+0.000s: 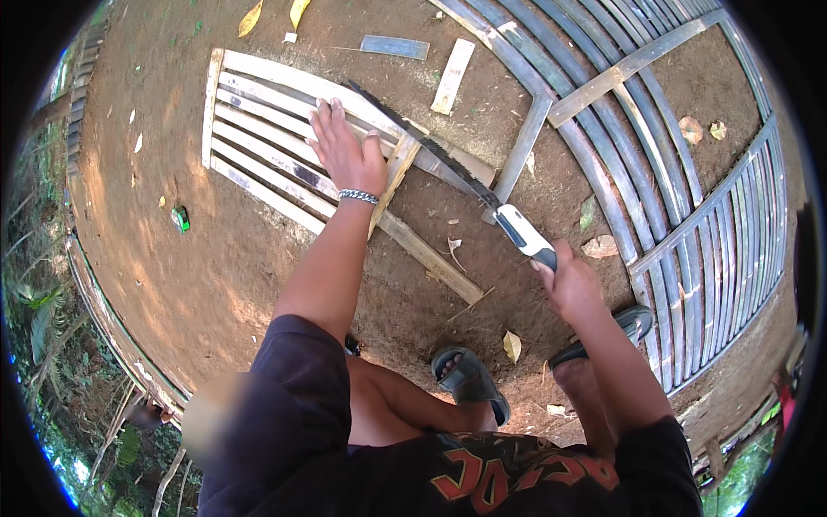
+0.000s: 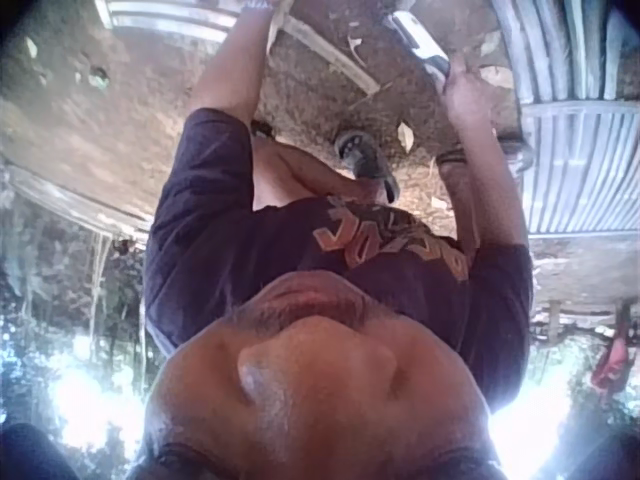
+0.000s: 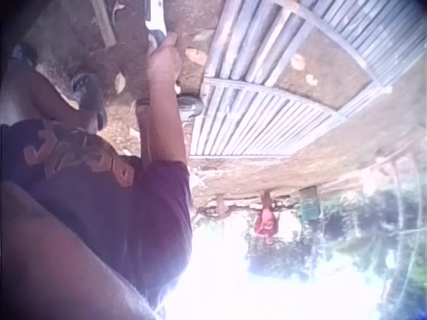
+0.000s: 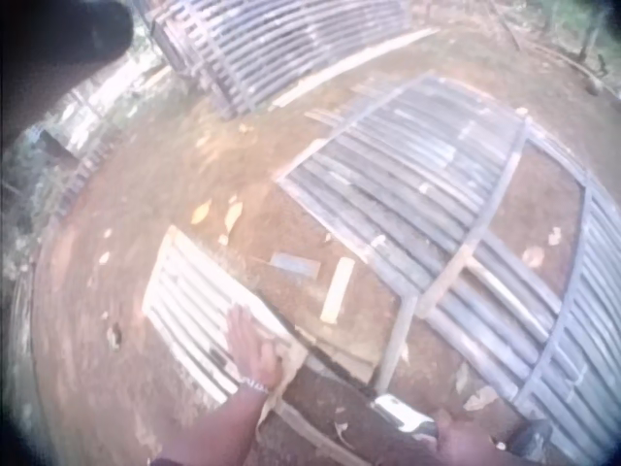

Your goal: The person uses a hand saw to cut a wooden slat on a wooden frame placed on the ground. After cutting, the person flips the frame and uses a wooden mallet to tap the slats into place.

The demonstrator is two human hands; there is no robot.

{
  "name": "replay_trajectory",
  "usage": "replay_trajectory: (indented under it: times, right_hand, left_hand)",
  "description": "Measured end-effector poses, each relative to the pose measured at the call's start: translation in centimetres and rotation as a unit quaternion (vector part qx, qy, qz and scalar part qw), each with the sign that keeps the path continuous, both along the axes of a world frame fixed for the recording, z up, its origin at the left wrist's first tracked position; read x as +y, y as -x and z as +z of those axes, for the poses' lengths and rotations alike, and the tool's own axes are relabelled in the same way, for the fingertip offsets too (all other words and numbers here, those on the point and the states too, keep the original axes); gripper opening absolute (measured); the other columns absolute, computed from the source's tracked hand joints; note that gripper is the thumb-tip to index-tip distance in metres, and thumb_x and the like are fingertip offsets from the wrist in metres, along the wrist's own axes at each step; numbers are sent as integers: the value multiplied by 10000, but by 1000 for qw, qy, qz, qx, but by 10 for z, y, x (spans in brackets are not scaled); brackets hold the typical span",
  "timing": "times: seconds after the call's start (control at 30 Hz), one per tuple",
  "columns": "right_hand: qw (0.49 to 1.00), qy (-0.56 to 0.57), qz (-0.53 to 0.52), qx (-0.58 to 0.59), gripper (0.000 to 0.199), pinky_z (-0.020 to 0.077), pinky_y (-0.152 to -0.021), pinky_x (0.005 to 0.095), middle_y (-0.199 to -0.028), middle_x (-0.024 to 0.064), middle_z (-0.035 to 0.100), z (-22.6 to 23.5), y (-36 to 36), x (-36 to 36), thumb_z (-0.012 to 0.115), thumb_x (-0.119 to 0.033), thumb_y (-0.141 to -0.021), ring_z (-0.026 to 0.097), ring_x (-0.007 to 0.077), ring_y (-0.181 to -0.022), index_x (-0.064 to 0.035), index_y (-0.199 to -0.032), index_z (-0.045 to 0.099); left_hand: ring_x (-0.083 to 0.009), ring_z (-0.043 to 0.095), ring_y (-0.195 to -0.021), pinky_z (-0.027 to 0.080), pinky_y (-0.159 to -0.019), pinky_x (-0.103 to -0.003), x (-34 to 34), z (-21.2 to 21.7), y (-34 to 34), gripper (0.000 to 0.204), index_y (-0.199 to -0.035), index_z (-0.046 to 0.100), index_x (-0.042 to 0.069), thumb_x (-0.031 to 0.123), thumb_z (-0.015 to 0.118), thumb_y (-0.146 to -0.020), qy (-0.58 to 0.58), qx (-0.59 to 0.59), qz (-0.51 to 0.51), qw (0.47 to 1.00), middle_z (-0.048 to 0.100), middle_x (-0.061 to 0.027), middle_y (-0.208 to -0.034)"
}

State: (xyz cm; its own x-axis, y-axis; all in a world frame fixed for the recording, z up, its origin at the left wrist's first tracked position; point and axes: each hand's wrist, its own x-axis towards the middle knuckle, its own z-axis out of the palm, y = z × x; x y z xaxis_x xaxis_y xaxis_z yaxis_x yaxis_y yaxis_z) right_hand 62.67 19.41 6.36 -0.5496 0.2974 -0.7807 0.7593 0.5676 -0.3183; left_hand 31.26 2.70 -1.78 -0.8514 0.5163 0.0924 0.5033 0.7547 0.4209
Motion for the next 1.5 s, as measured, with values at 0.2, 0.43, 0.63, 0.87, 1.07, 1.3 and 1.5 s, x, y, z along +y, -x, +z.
replay_trajectory:
  times: [0.2, 0.43, 0.63, 0.87, 1.07, 1.3, 1.5]
  right_hand:
    - [996, 6, -10, 88, 512, 592, -819, 495, -1082, 191, 728, -7, 71, 9, 566, -492, -1050, 739, 343, -962, -60, -1314, 489]
    - [1000, -7, 8, 4, 483, 576, -807, 507, -1038, 221, 725, -3, -30, 12, 606, -480, -1029, 731, 390, -955, -61, -1251, 514]
    - [997, -14, 16, 76, 486, 588, -781, 515, -980, 222, 724, -12, 33, 17, 621, -452, -1022, 724, 419, -913, -41, -1263, 523]
    - [998, -11, -5, 65, 468, 589, -765, 520, -985, 211, 735, -4, 3, 27, 647, -457, -1008, 737, 415, -883, -56, -1224, 538]
    - [994, -15, 3, 111, 462, 587, -763, 528, -960, 214, 737, -16, -34, 17, 616, -468, -1024, 741, 421, -895, -49, -1202, 536]
    - [999, 25, 2, 46, 483, 588, -842, 516, -1086, 247, 721, 1, 75, 20, 614, -476, -1024, 732, 395, -1007, -55, -1244, 523]
    - [999, -23, 10, 44, 482, 606, -805, 466, -1037, 197, 724, -5, -25, 13, 576, -456, -1053, 738, 345, -942, -37, -1281, 511]
  left_hand:
    - [-438, 96, -1601, 27, -1266, -622, 9, -4, -2, 778, -1598, 315, -10, 224, 580, -905, -7, 2, -4, 1000, 215, -232, -1708]
    - [-435, 118, -1598, 56, -1263, -618, -2, -1, -4, 745, -1610, 311, 18, 210, 555, -933, -17, 12, -1, 1000, 230, -222, -1706]
    - [-434, 129, -1597, 71, -1265, -614, 3, -7, -2, 739, -1617, 316, 43, 178, 564, -934, -21, 25, -7, 999, 230, -215, -1710]
    - [-449, 143, -1589, 61, -1263, -633, 0, -9, -2, 741, -1596, 346, 14, 199, 573, -915, -17, 15, -6, 1000, 238, -220, -1703]
    - [-442, 148, -1590, 62, -1263, -629, -3, -7, 0, 738, -1598, 350, 18, 209, 567, -919, -26, 20, 0, 999, 244, -221, -1701]
    - [-423, 140, -1598, 67, -1267, -605, 9, -8, -4, 725, -1621, 319, 47, 173, 546, -944, -15, 17, -9, 1000, 231, -203, -1714]
    - [-435, 152, -1591, 62, -1261, -630, -6, -4, -2, 758, -1609, 336, 31, 205, 569, -909, -16, 17, 0, 1000, 246, -206, -1707]
